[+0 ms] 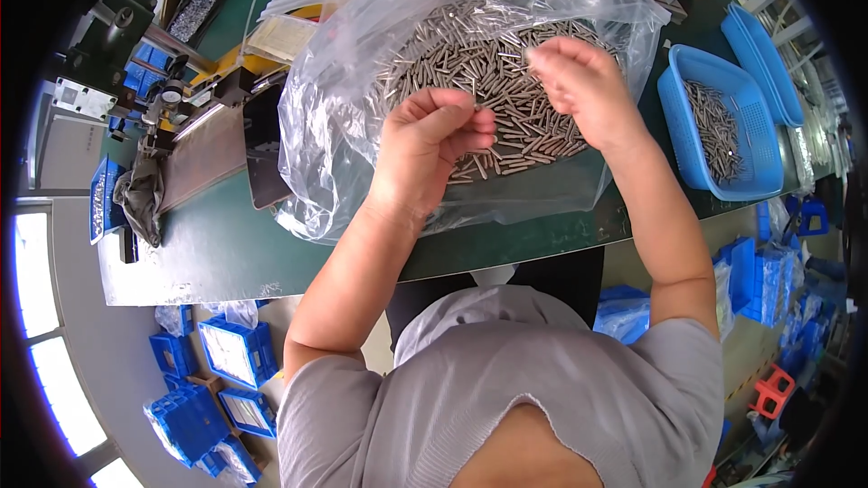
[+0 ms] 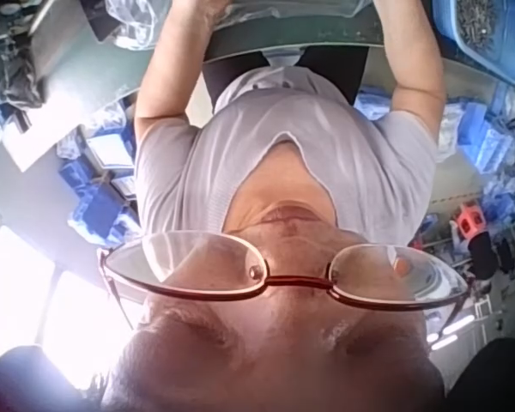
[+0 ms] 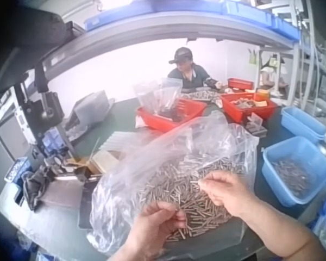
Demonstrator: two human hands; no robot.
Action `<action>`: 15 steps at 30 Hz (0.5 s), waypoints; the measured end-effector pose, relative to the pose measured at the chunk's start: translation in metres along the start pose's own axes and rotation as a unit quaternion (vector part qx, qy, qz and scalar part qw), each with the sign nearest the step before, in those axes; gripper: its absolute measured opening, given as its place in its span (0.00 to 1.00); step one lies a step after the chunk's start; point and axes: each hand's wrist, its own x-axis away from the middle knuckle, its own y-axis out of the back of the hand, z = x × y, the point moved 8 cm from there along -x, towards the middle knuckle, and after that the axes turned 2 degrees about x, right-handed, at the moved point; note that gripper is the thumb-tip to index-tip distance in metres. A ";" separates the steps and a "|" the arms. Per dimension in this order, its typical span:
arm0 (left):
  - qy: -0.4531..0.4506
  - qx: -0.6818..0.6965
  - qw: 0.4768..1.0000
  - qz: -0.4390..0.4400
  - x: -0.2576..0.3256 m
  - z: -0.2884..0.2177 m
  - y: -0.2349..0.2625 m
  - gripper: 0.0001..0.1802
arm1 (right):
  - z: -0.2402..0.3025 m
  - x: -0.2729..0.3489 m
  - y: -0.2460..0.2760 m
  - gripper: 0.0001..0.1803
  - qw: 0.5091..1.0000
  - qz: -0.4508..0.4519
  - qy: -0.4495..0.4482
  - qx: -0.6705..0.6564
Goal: Inspecting and sorting small metal pins from a plastic bag into a storage tray.
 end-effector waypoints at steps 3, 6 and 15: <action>-0.017 0.009 0.999 -0.029 -0.002 -0.003 0.005 0.05 | -0.007 -0.002 0.004 0.10 0.972 0.022 -0.081 -0.219; -0.019 0.011 0.999 -0.041 -0.001 -0.004 0.008 0.06 | -0.011 0.000 -0.012 0.10 0.975 0.067 -0.118 -0.174; -0.019 0.033 0.998 -0.051 0.001 -0.007 0.005 0.05 | 0.004 0.025 -0.051 0.08 0.787 0.136 0.135 0.586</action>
